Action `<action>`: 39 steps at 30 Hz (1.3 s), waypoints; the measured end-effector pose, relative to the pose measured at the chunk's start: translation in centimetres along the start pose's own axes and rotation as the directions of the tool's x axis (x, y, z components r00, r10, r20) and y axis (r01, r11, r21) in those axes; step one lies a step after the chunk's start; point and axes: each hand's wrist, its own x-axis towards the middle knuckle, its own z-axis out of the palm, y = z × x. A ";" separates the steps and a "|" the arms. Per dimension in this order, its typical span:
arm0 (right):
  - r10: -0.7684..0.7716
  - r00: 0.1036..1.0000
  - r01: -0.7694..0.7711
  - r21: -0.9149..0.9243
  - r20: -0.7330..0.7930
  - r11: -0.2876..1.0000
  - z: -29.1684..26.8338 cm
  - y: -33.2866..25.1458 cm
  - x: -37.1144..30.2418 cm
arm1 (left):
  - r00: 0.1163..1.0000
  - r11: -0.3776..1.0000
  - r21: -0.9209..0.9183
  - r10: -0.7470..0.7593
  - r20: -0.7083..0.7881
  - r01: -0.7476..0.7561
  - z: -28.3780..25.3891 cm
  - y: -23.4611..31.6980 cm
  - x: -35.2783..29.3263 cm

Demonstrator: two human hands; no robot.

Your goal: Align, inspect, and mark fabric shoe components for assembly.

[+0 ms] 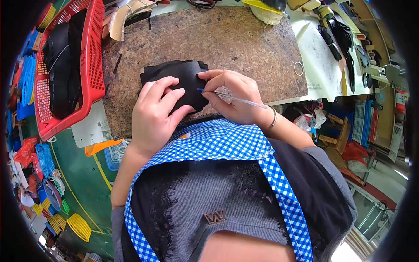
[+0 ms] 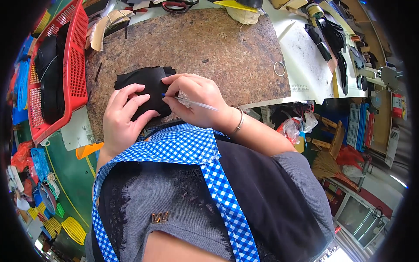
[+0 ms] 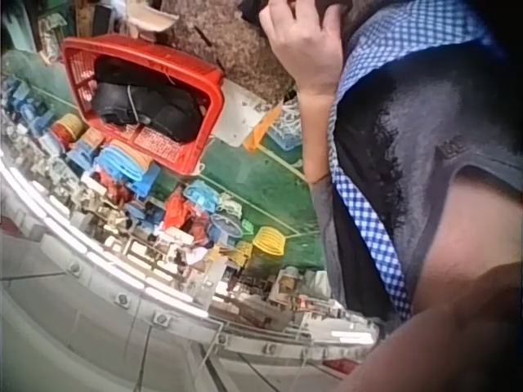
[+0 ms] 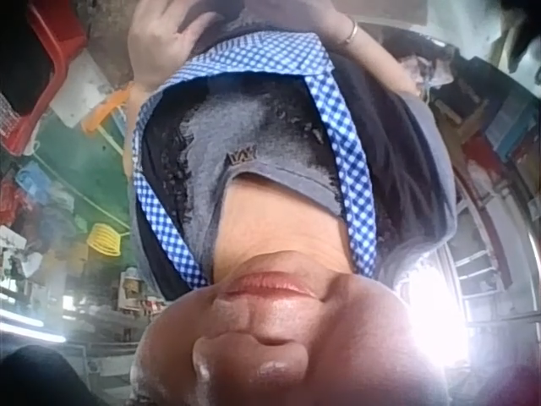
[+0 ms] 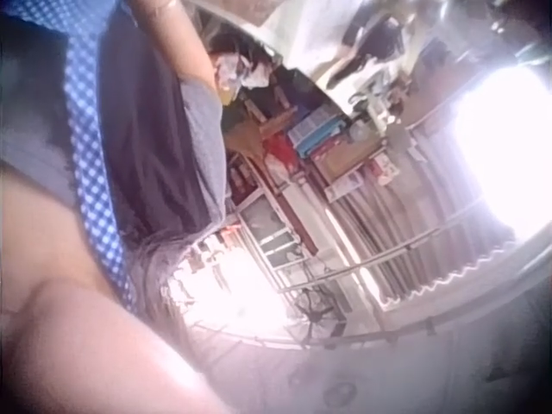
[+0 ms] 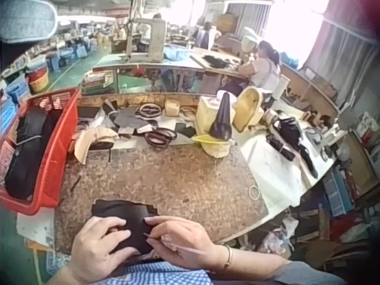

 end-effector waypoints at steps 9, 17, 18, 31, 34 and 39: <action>-0.037 0.999 0.036 -0.048 -0.018 0.998 0.5 0.0 0.1 | 0.998 0.995 0.102 0.008 -0.069 -0.001 0.7 0.7 0.1; 0.043 0.999 -0.043 -0.004 -0.012 0.999 0.0 -0.2 0.1 | 0.998 0.998 0.043 -0.038 -0.051 0.040 0.4 0.6 0.1; 0.043 0.999 -0.043 -0.005 -0.013 0.999 -0.1 -0.3 0.2 | 0.997 0.998 0.016 -0.059 -0.043 0.060 0.3 0.6 0.1; 0.067 0.997 -0.072 0.118 0.042 0.990 0.0 -1.0 0.1 | 0.959 1.000 0.006 -0.021 -0.283 0.023 2.1 -0.4 -1.3; -0.085 0.991 0.092 -0.061 0.099 0.994 0.2 -0.7 0.3 | 0.975 0.999 0.032 0.033 -0.218 -0.027 1.6 0.0 -1.0; -0.023 0.994 0.026 -0.026 0.102 0.999 -0.1 -0.6 0.3 | 0.995 0.995 -0.070 -0.081 -0.058 0.077 -0.2 1.3 -0.2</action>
